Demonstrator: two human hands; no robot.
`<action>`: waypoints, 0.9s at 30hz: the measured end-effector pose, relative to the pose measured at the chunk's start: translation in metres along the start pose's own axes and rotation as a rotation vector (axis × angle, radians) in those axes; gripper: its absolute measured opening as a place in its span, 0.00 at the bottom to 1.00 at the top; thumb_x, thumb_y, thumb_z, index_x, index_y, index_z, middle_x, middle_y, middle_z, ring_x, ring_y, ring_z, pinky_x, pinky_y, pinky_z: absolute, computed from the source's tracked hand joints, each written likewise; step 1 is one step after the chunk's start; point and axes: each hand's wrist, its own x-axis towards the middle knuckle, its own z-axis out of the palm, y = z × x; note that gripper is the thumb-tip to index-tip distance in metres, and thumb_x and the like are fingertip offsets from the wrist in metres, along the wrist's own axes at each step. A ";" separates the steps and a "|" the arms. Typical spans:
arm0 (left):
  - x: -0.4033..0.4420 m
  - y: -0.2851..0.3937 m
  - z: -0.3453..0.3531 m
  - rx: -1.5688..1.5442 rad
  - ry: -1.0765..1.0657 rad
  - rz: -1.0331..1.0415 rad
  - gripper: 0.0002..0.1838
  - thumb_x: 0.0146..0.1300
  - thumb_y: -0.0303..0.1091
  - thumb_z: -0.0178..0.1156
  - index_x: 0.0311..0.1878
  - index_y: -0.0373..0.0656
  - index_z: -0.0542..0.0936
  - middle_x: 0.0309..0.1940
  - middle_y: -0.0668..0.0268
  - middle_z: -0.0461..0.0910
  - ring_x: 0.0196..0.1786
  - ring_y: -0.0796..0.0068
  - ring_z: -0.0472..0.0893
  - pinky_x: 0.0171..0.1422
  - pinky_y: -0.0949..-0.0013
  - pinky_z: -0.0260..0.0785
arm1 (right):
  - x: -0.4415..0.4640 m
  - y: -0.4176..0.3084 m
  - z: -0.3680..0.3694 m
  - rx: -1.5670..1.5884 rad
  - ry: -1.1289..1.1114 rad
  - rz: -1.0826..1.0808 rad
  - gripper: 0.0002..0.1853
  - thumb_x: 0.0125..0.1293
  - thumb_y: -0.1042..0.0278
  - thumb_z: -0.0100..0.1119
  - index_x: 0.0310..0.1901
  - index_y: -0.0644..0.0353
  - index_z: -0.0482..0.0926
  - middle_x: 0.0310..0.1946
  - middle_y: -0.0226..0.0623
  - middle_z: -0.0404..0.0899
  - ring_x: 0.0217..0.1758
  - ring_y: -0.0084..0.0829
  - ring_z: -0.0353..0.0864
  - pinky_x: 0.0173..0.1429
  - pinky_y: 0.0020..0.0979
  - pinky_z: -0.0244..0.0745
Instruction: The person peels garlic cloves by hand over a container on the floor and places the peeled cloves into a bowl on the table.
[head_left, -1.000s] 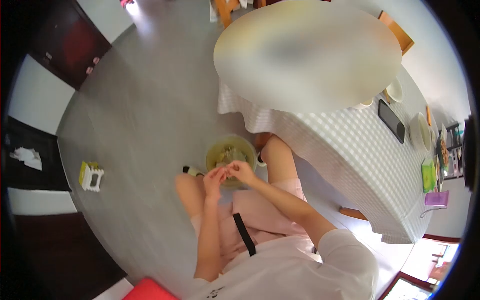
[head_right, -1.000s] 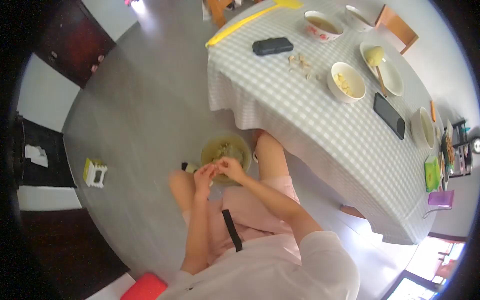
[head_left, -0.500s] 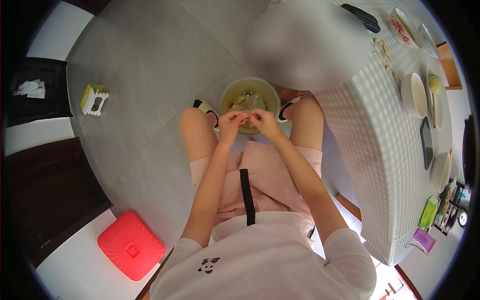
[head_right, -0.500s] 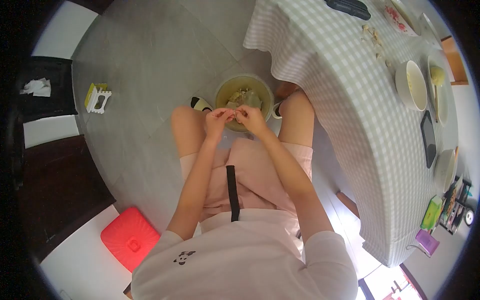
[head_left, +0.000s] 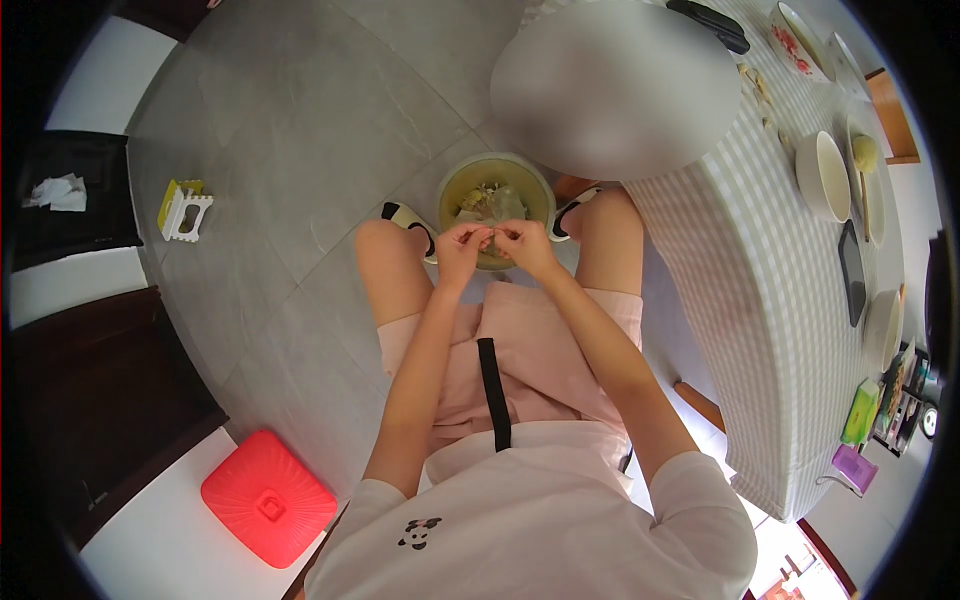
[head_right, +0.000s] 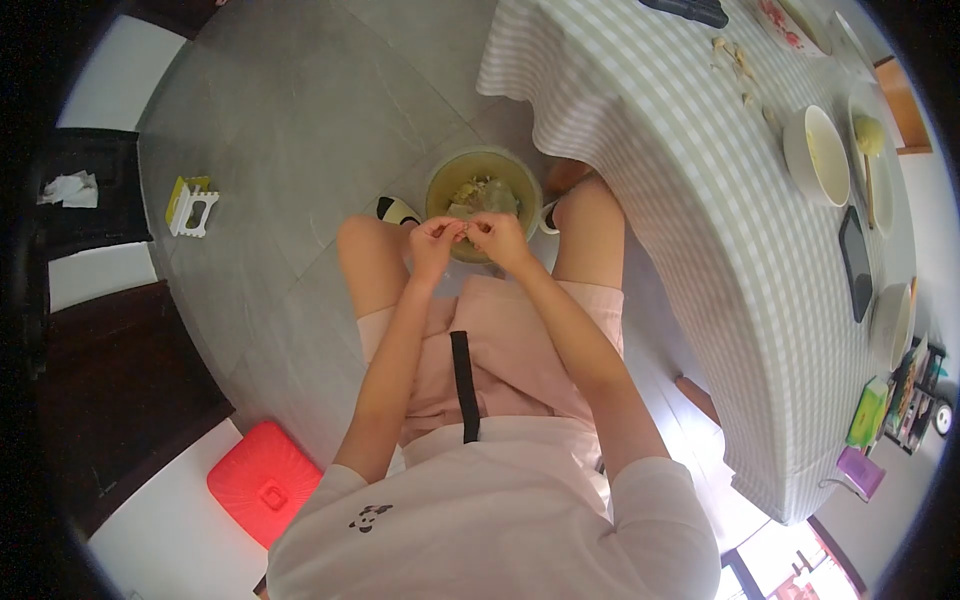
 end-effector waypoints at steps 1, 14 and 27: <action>0.000 0.000 0.000 0.007 0.000 0.008 0.03 0.52 0.22 0.55 0.28 0.32 0.77 0.24 0.65 0.77 0.26 0.82 0.73 0.31 0.80 0.67 | 0.000 0.001 0.001 0.080 0.006 0.022 0.05 0.51 0.76 0.51 0.27 0.69 0.75 0.16 0.32 0.73 0.18 0.18 0.72 0.23 0.19 0.68; 0.000 0.004 -0.001 0.020 0.000 0.036 0.03 0.52 0.22 0.55 0.29 0.32 0.77 0.23 0.66 0.76 0.25 0.82 0.73 0.31 0.80 0.66 | 0.005 0.007 0.000 0.387 -0.050 0.187 0.06 0.55 0.74 0.51 0.29 0.69 0.75 0.19 0.35 0.75 0.20 0.21 0.73 0.24 0.20 0.70; -0.004 0.010 -0.006 0.254 -0.010 0.118 0.02 0.51 0.21 0.56 0.28 0.33 0.77 0.22 0.66 0.76 0.25 0.83 0.73 0.30 0.81 0.66 | 0.000 -0.002 -0.007 -0.270 -0.199 -0.138 0.09 0.57 0.69 0.46 0.33 0.66 0.72 0.21 0.42 0.74 0.23 0.31 0.76 0.29 0.28 0.69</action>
